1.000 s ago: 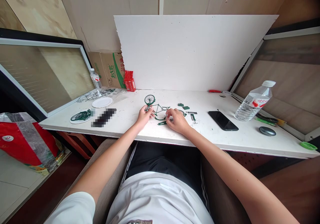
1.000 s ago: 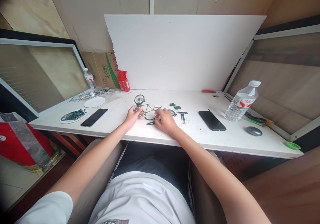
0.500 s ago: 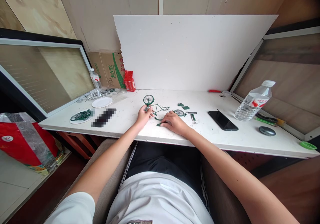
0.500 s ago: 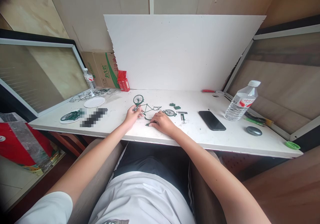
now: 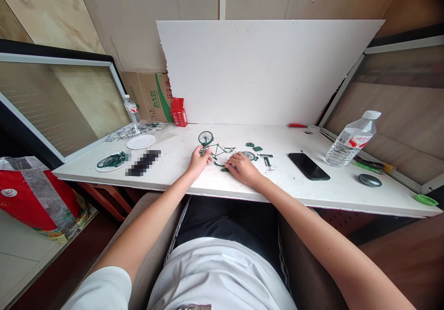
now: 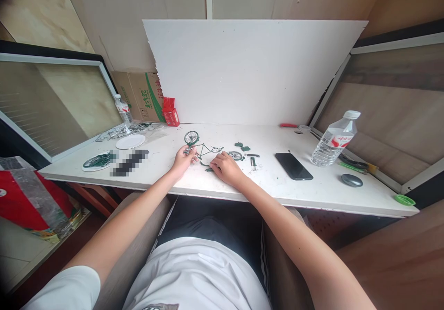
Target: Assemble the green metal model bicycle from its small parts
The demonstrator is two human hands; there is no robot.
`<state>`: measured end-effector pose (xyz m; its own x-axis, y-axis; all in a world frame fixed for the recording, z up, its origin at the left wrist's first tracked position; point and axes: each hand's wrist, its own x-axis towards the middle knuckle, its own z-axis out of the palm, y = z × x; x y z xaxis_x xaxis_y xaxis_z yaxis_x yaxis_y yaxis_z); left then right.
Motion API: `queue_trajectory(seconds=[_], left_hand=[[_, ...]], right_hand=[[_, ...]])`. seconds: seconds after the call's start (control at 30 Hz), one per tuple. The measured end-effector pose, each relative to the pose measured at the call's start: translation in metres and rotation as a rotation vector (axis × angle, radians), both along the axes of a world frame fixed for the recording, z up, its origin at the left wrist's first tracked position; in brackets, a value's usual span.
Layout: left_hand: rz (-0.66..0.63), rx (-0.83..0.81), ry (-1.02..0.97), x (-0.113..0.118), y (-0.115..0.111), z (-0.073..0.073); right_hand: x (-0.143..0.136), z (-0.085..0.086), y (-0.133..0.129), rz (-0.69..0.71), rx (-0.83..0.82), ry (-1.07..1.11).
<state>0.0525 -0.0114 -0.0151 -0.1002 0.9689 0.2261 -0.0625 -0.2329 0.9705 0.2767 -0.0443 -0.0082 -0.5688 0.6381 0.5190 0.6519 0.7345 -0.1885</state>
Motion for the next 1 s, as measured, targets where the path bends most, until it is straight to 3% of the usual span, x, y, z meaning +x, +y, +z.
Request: queue_trajectory(seconds=[0.23,0.43,0.5,0.57,0.77,0.9,1.0], left_hand=[[0.049,-0.033,-0.024,-0.002,0.003,-0.003],[0.055,-0.037,-0.015,-0.002,0.003,-0.003],[0.068,-0.047,-0.016,-0.001,0.003,-0.002],[0.074,-0.055,-0.015,-0.001,0.004,-0.002],[0.092,-0.065,-0.013,0.0,0.004,-0.002],[0.089,-0.077,-0.007,0.0,0.004,-0.002],[0.08,-0.081,-0.007,-0.001,0.003,-0.001]], right_hand=[[0.009,0.002,0.007,-0.251,0.066,0.058],[0.052,0.006,0.031,-0.505,-0.018,0.077],[0.062,0.007,0.036,-0.503,-0.051,0.087],[0.062,0.007,0.036,-0.413,-0.066,0.087],[0.032,0.002,0.02,-0.167,-0.041,0.055],[0.026,0.0,0.021,-0.213,-0.096,0.063],[0.027,0.001,0.038,-0.32,-0.145,0.089]])
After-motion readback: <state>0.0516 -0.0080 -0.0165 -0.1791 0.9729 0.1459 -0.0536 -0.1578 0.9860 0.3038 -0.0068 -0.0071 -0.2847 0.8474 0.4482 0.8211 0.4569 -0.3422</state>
